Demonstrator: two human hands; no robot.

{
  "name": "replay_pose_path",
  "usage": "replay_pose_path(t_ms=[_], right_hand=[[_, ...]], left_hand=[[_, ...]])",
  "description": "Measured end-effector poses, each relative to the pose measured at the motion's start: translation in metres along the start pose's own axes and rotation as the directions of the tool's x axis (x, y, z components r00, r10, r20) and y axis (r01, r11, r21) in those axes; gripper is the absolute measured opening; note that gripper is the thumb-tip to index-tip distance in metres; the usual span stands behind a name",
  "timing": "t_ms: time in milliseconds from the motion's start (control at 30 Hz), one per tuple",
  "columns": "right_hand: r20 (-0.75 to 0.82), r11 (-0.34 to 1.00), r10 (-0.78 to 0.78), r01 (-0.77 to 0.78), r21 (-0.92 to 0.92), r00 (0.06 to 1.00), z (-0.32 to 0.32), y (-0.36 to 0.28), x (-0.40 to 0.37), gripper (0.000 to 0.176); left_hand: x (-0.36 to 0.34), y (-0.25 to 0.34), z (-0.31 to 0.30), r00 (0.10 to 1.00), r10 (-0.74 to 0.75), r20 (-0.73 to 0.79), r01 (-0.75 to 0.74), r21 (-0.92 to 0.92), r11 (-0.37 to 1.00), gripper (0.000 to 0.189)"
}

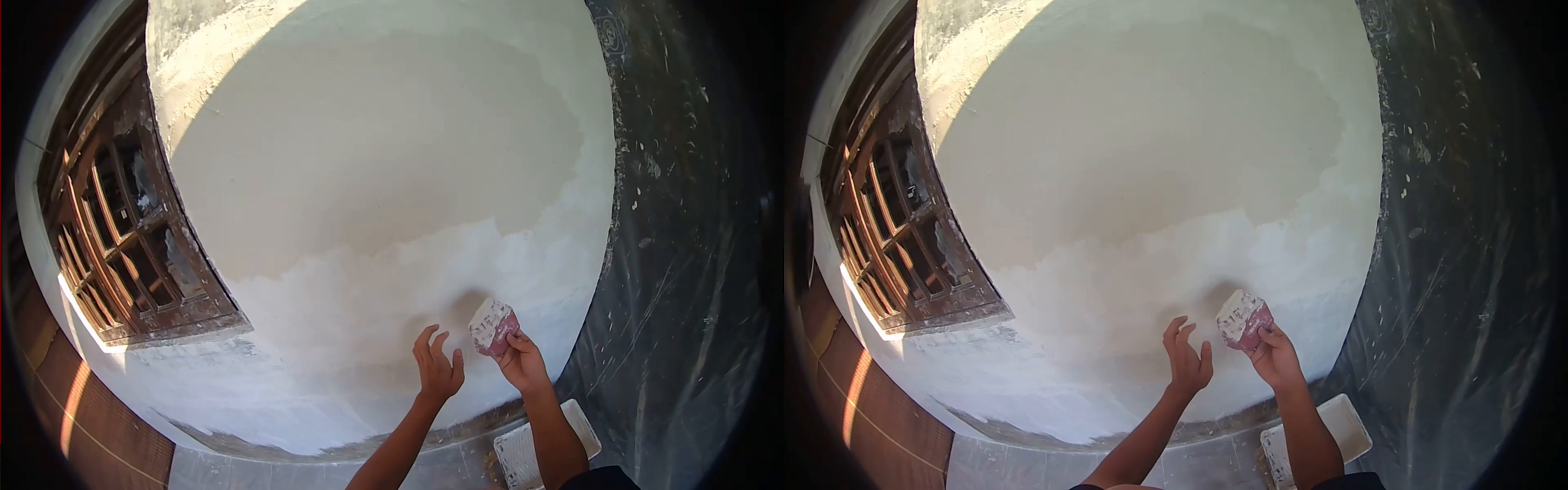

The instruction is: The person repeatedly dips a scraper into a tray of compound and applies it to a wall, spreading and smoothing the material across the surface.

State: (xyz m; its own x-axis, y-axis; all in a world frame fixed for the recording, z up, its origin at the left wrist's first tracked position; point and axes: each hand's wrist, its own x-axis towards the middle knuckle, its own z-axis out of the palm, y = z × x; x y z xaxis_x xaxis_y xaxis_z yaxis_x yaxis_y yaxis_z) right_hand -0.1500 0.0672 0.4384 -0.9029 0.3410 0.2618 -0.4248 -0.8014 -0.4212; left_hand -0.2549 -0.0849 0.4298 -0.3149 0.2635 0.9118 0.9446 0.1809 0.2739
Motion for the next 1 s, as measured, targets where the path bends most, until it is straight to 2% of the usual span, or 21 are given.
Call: replay_pose_path(t_ms=[100, 233, 400, 600, 667, 733, 800, 833, 900, 933, 1000], right_hand=[[0.088, 0.998, -0.018, 0.013, 0.056, 0.996, 0.037, -0.004, 0.019, 0.044], [0.126, 0.996, -0.071, 0.064, 0.058, 0.990, 0.076, -0.004, 0.036, 0.046], [0.217, 0.993, -0.106, 0.093, 0.068, 0.970, 0.120, -0.013, 0.056, 0.044], [0.271, 0.967, -0.200, 0.234, -0.103, 0.942, 0.179, -0.045, 0.084, 0.036], [0.269, 0.925, -0.268, 0.325, -0.199, 0.925, 0.199, -0.059, 0.093, 0.034], [0.303, 0.905, -0.296, 0.368, -0.214, 0.906, 0.211, -0.070, 0.107, 0.033], [0.370, 0.805, -0.397, 0.512, -0.298, 0.840, 0.222, -0.083, 0.125, 0.032], [0.381, 0.801, -0.400, 0.520, -0.297, 0.833, 0.234, -0.089, 0.129, 0.032], [0.405, 0.623, -0.508, 0.649, -0.437, 0.761, 0.260, -0.099, 0.133, 0.030], [0.417, 0.617, -0.513, 0.660, -0.428, 0.750, 0.269, -0.104, 0.139, 0.030], [0.581, 0.309, -0.590, 0.822, -0.478, 0.560, 0.287, -0.115, 0.151, 0.030]], left_hand=[[0.042, -0.001, -0.023, 0.993, 0.108, -0.048, -0.107, 0.016, 0.994, 0.043], [0.082, -0.002, -0.050, 0.977, 0.193, -0.092, -0.187, 0.061, 0.980, 0.042], [0.132, 0.000, -0.073, 0.948, 0.310, -0.076, -0.299, 0.125, 0.946, 0.043], [0.216, -0.002, -0.101, 0.885, 0.464, -0.031, -0.436, 0.293, 0.851, 0.040], [0.245, -0.001, -0.110, 0.870, 0.492, -0.036, -0.458, 0.312, 0.832, 0.039], [0.272, 0.000, -0.119, 0.838, 0.545, -0.023, -0.495, 0.387, 0.778, 0.039], [0.301, 0.004, -0.127, 0.819, 0.571, -0.047, -0.502, 0.423, 0.754, 0.039], [0.315, 0.006, -0.131, 0.806, 0.589, -0.059, -0.503, 0.457, 0.734, 0.038], [0.343, 0.010, -0.136, 0.795, 0.602, -0.081, -0.489, 0.500, 0.714, 0.038], [0.357, 0.011, -0.139, 0.788, 0.608, -0.096, -0.473, 0.538, 0.698, 0.037], [0.381, 0.014, -0.144, 0.770, 0.629, -0.108, -0.469, 0.572, 0.673, 0.037]])
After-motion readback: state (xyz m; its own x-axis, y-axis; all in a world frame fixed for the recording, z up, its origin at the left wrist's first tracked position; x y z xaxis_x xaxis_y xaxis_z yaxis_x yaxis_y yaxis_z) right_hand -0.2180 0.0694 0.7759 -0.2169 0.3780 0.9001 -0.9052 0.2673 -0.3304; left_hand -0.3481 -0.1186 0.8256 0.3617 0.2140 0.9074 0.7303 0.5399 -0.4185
